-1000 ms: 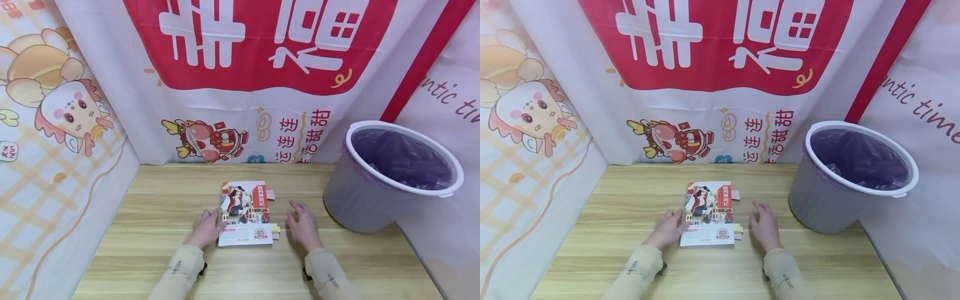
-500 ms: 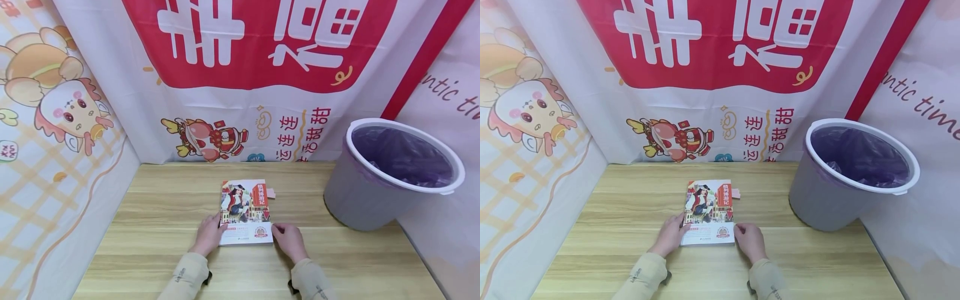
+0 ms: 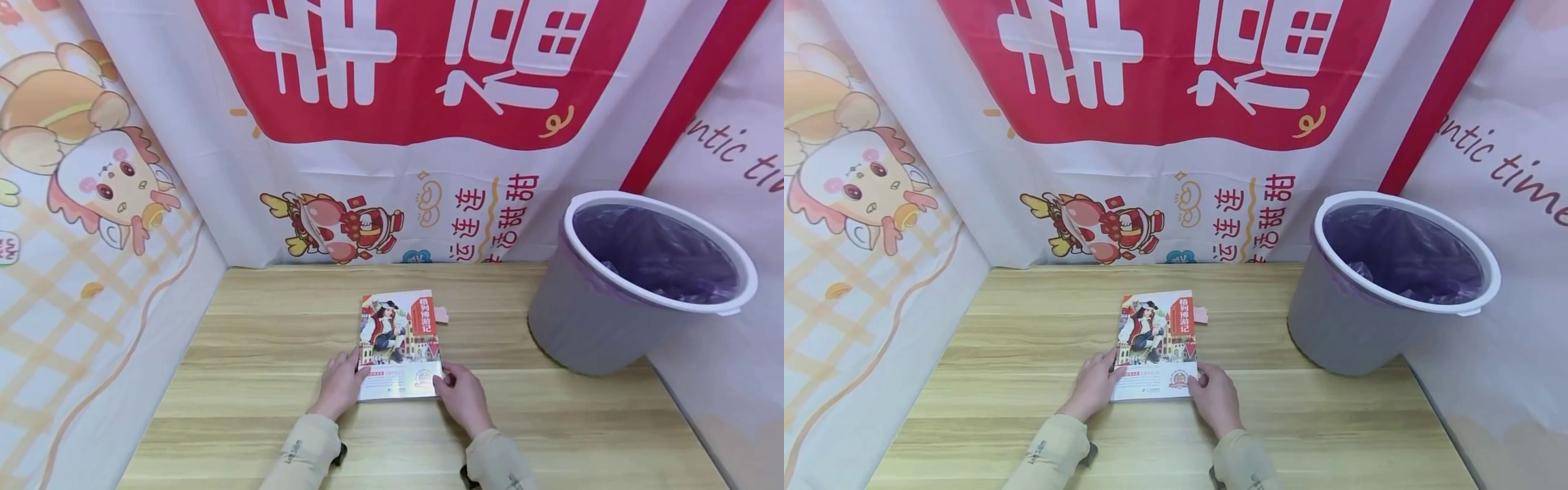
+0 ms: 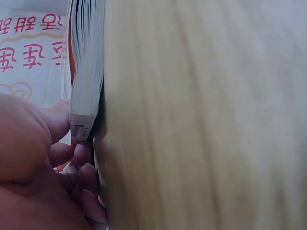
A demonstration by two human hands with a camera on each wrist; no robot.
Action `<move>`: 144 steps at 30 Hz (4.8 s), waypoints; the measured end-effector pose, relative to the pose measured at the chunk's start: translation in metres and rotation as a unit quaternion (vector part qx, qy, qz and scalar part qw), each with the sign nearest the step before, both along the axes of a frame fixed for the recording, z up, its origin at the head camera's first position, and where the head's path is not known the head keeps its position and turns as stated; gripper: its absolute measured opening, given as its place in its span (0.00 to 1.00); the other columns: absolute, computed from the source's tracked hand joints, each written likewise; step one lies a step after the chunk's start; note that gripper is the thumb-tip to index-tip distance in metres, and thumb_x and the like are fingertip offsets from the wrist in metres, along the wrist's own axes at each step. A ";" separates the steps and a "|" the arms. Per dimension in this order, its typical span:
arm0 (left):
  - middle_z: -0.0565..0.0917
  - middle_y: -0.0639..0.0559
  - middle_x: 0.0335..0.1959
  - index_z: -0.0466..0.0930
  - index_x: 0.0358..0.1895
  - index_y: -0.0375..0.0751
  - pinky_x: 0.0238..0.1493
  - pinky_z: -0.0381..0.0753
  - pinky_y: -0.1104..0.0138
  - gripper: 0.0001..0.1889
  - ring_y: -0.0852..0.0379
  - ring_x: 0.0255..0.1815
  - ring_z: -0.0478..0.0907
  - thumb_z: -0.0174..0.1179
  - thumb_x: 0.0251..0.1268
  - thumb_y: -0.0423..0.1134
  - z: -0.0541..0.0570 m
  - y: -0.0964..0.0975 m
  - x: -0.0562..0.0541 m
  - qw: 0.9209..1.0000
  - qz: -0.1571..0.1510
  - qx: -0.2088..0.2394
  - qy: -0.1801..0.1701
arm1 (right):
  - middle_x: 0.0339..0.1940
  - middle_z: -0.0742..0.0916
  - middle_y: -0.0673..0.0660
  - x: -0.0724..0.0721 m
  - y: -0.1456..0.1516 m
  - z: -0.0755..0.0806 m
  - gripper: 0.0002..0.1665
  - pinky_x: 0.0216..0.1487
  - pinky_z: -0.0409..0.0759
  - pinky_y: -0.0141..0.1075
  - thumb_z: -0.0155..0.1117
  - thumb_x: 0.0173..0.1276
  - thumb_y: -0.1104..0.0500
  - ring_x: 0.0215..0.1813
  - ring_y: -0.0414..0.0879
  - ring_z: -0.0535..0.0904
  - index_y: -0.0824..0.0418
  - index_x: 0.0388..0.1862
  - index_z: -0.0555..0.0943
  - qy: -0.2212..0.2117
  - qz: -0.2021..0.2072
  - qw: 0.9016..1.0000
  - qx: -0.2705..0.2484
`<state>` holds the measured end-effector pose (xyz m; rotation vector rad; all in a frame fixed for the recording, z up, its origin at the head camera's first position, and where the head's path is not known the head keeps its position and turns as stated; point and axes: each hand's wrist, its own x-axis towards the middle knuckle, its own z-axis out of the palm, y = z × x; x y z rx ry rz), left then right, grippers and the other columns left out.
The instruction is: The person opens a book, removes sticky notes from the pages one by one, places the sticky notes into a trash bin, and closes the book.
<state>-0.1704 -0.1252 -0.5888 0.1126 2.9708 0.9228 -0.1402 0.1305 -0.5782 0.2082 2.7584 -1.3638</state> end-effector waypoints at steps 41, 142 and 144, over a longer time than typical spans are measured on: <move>0.77 0.42 0.50 0.67 0.73 0.43 0.53 0.69 0.42 0.26 0.46 0.48 0.74 0.55 0.74 0.43 0.017 0.002 -0.009 0.998 -0.014 0.048 -0.048 | 0.62 0.82 0.61 0.017 -0.053 0.026 0.34 0.63 0.75 0.49 0.65 0.67 0.61 0.60 0.55 0.79 0.60 0.71 0.70 0.124 0.110 0.984 -0.071; 0.52 0.15 0.70 0.58 0.78 0.57 0.57 0.56 0.22 0.48 0.06 0.63 0.47 0.70 0.54 0.59 0.061 0.036 -0.004 0.985 -0.035 -0.082 -0.150 | 0.68 0.77 0.61 0.051 -0.032 0.040 0.25 0.64 0.75 0.49 0.65 0.70 0.56 0.68 0.54 0.73 0.55 0.65 0.79 0.159 0.372 0.892 0.203; 0.52 0.14 0.70 0.57 0.78 0.57 0.56 0.57 0.22 0.49 0.06 0.62 0.48 0.71 0.53 0.60 0.062 0.036 -0.003 0.985 -0.031 -0.087 -0.148 | 0.64 0.81 0.60 0.047 -0.027 0.045 0.23 0.62 0.77 0.48 0.65 0.69 0.57 0.64 0.52 0.77 0.56 0.63 0.80 0.182 0.359 0.894 0.197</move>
